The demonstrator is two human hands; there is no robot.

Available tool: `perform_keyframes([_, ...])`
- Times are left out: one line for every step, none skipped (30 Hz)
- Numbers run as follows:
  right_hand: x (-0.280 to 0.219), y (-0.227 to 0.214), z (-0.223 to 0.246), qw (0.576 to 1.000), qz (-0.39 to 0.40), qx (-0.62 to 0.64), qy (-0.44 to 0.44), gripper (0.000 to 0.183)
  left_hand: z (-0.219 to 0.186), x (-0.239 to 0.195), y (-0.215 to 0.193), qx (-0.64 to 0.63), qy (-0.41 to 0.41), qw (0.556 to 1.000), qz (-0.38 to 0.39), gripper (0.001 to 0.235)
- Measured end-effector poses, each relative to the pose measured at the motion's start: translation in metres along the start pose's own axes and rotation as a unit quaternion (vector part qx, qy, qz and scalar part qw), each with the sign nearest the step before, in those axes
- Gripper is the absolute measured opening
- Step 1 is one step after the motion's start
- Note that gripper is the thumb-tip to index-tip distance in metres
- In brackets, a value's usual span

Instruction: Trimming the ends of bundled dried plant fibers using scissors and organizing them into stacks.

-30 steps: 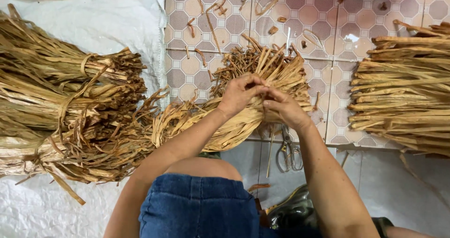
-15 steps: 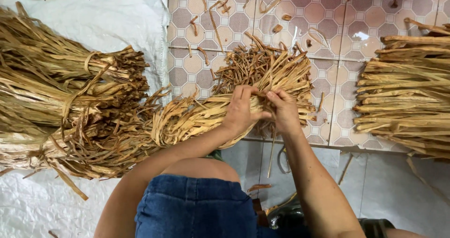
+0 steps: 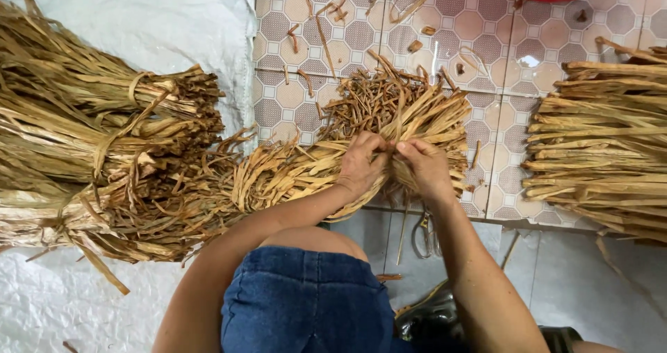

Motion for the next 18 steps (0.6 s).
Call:
perform_keyframes([-0.015, 0.011, 0.025, 0.972, -0.058, -0.228, 0.02, 0.009, 0.003, 0.001, 0.003, -0.002, -0.018, 1.0, 0.008, 0.012])
perform_keyframes([-0.03, 0.022, 0.049, 0.888, -0.112, -0.444, 0.04, 0.013, 0.007, 0.001, 0.006, -0.004, -0.036, 0.999, 0.016, 0.01])
perform_keyframes([-0.034, 0.026, 0.051, 0.887, -0.112, -0.446, 0.04, 0.013, 0.01, 0.001, 0.008, -0.006, -0.037, 0.999, 0.015, 0.01])
perform_keyframes([-0.038, 0.03, 0.053, 0.837, -0.087, -0.54, 0.014, 0.013, 0.013, 0.0, 0.01, 0.004, -0.037, 0.999, 0.018, 0.012])
perform_keyframes([-0.043, 0.034, 0.055, 0.776, -0.061, -0.627, -0.012, 0.017, 0.015, 0.0, 0.013, 0.014, -0.038, 0.999, 0.021, 0.014])
perform_keyframes([-0.043, 0.041, 0.054, 0.776, -0.063, -0.628, -0.014, 0.017, 0.017, 0.001, 0.016, 0.013, -0.035, 0.999, 0.02, 0.014])
perform_keyframes([-0.045, 0.052, 0.056, 0.654, -0.03, -0.691, -0.306, 0.018, 0.019, 0.002, 0.019, 0.0, -0.047, 0.999, 0.016, 0.014])
perform_keyframes([-0.051, 0.063, 0.054, 0.464, 0.009, -0.682, -0.566, 0.032, 0.022, 0.002, 0.02, -0.011, -0.059, 0.998, 0.013, 0.014])
perform_keyframes([-0.042, 0.061, 0.058, 0.463, 0.007, -0.681, -0.568, 0.032, 0.021, 0.002, 0.018, -0.01, -0.057, 0.998, 0.012, 0.014])
perform_keyframes([-0.032, 0.058, 0.06, 0.456, 0.047, -0.779, -0.428, 0.033, 0.021, 0.001, 0.016, -0.031, -0.056, 0.998, -0.001, 0.013])
perform_keyframes([-0.022, 0.054, 0.061, 0.436, 0.08, -0.853, -0.275, 0.035, 0.021, 0.0, 0.014, -0.052, -0.055, 0.997, -0.013, 0.011])
perform_keyframes([-0.021, 0.053, 0.065, 0.436, 0.081, -0.853, -0.275, 0.035, 0.02, 0.001, 0.011, -0.052, -0.056, 0.997, -0.013, 0.011])
perform_keyframes([-0.02, 0.051, 0.069, 0.456, 0.116, -0.846, -0.249, 0.032, 0.018, 0.003, 0.009, -0.038, -0.033, 0.999, -0.019, 0.012])
perform_keyframes([-0.02, 0.049, 0.071, 0.474, 0.153, -0.838, -0.222, 0.029, 0.017, 0.002, 0.007, -0.025, -0.012, 0.999, -0.025, 0.013])
perform_keyframes([-0.011, 0.043, 0.069, 0.475, 0.155, -0.838, -0.22, 0.029, 0.019, 0.002, 0.009, -0.026, -0.015, 0.999, -0.024, 0.013])
perform_keyframes([0.0, 0.036, 0.067, 0.441, 0.158, -0.858, -0.21, 0.024, 0.02, 0.003, 0.011, -0.014, -0.021, 1.0, -0.01, 0.013])
perform_keyframes([0.011, 0.03, 0.066, 0.406, 0.161, -0.877, -0.2, 0.019, 0.022, 0.005, 0.013, -0.001, -0.028, 1.0, 0.004, 0.012])
perform_keyframes([0.014, 0.023, 0.066, 0.406, 0.161, -0.877, -0.199, 0.019, 0.02, 0.006, 0.01, -0.002, -0.028, 1.0, 0.005, 0.012])
Point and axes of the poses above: each hand's wrist, its own x-axis towards the middle knuckle, its own y-axis out of the palm, z = x × y, the point moved 1 cm from there along x, towards the middle knuckle, and after that the axes turned 2 degrees about y, right-handed, at the moved point
